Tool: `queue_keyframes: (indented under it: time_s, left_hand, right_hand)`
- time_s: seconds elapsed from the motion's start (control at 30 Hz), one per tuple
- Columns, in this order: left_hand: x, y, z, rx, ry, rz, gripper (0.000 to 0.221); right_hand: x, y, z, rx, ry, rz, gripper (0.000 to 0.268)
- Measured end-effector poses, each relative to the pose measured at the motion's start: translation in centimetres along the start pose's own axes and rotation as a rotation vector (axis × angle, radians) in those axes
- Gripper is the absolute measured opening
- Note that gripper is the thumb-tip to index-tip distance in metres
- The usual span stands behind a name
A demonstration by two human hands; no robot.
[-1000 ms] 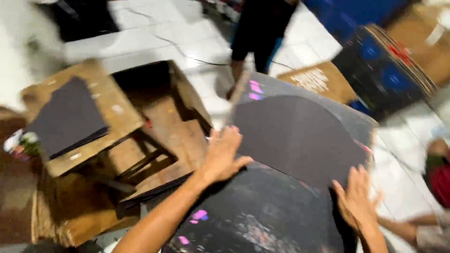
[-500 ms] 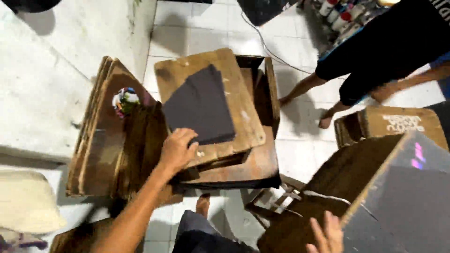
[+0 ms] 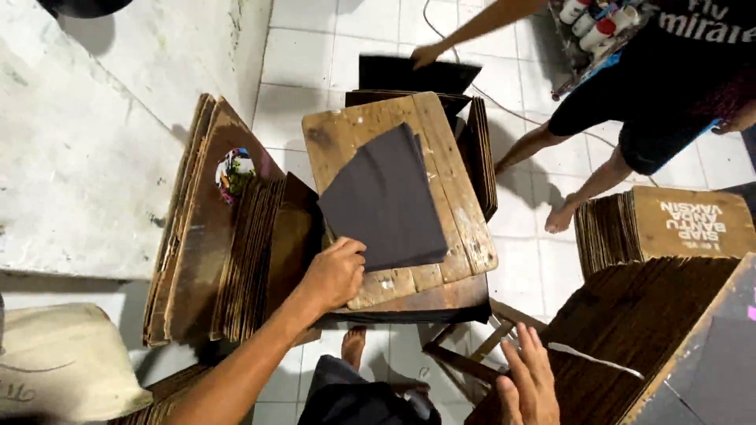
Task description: Placing and smoothing pre-cut fabric sleeves onto a screen printing board for preparation.
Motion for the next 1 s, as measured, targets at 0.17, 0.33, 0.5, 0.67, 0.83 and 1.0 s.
queue_keyframes:
  time_s: [0.17, 0.33, 0.5, 0.67, 0.83, 1.0]
  left_hand:
    - [0.7, 0.1, 0.5, -0.039, 0.012, 0.026, 0.021]
    - [1.2, 0.2, 0.6, -0.03, -0.135, 0.057, 0.018]
    - [1.4, 0.3, 1.0, 0.026, -0.122, -0.013, 0.018]
    - [2.8, 0.3, 1.7, 0.165, -0.14, -0.183, 0.019]
    - [3.4, -0.3, 2.8, 0.172, 0.035, -0.254, 0.01]
    - [5.5, 0.3, 3.9, 0.239, 0.039, -0.321, 0.008]
  right_hand:
    - [-1.6, 0.2, 0.2, -0.004, -0.072, -0.011, 0.053]
    - [-2.7, 0.3, 0.9, 0.06, -0.136, 0.008, 0.051]
    - [-3.1, 0.0, 2.0, 0.144, -0.156, 0.009, 0.05]
    - [-4.7, -2.4, 4.3, 0.024, -0.199, 0.006, 0.053]
    - [-11.0, -2.8, 10.2, 0.319, -0.114, 0.054, 0.055]
    - [-14.8, -6.5, 14.0, 0.13, -0.051, 0.136, 0.024]
Point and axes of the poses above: each hand's wrist, its own z-axis towards the middle knuckle, its own x-axis out of the back of the hand, y = z × x, the point moved 1 cm from there along z, towards the middle knuckle, and after that the axes turned 4 degrees about z, right-handed, at the moved point
